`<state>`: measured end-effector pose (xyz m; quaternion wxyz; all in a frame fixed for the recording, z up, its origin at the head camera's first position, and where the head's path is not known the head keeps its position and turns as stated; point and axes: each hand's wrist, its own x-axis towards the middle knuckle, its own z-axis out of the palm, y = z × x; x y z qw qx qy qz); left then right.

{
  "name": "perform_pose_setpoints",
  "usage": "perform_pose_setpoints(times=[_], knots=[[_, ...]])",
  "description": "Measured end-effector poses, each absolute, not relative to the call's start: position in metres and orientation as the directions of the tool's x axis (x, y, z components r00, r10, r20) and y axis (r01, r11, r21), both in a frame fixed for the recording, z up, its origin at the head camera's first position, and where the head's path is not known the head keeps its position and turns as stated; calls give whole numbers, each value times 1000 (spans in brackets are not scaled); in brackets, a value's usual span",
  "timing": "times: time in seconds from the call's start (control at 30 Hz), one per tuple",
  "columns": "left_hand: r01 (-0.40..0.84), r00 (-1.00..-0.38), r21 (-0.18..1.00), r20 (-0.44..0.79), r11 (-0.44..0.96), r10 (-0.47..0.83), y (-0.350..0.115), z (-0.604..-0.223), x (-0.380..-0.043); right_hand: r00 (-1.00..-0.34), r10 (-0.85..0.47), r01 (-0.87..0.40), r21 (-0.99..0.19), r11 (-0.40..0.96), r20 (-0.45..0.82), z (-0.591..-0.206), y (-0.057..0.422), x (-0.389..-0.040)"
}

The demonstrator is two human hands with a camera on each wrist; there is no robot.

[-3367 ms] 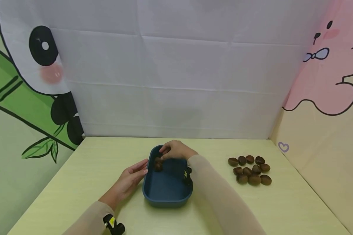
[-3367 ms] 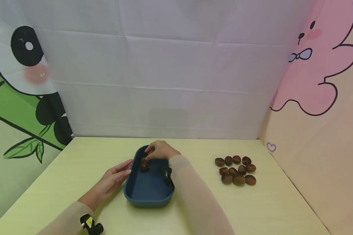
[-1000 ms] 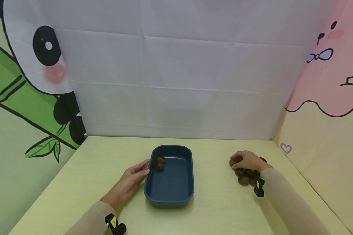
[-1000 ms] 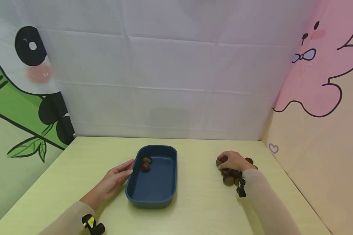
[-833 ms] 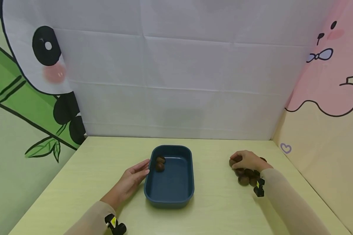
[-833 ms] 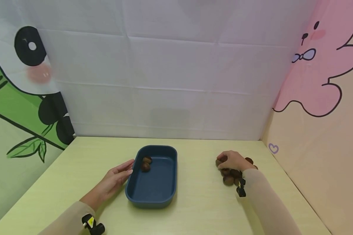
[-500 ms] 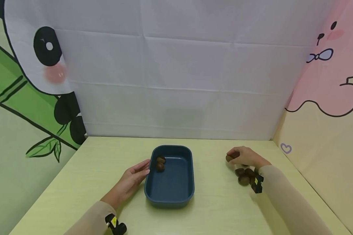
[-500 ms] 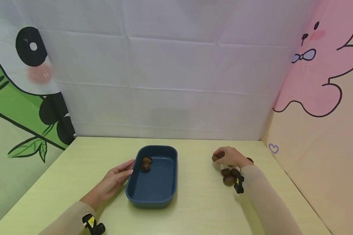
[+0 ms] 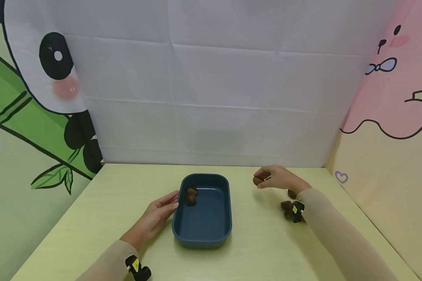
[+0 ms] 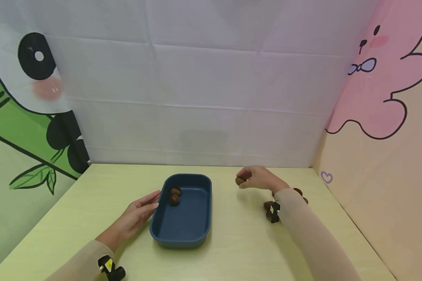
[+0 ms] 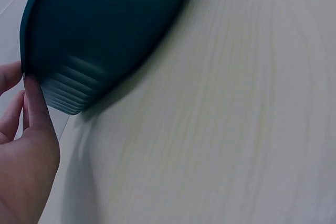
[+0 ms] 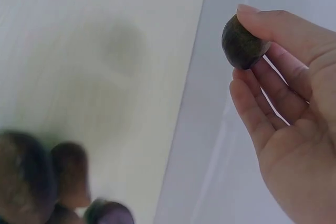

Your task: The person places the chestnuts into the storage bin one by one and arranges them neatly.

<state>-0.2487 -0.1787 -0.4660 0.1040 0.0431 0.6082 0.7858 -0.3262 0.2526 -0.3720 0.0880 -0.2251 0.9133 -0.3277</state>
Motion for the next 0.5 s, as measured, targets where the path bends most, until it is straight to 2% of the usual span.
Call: perform_pose_setpoints(times=[0.23, 0.5], knots=[[-118, -975, 962, -65, -246, 210, -179, -466, -248, -833, -554, -387, -708, 591, -8, -358, 213, -323], [-117, -975, 963, -65, -243, 212, -178, -466, -248, -748, -663, -435, -759, 485, 6, -363, 166, -322]])
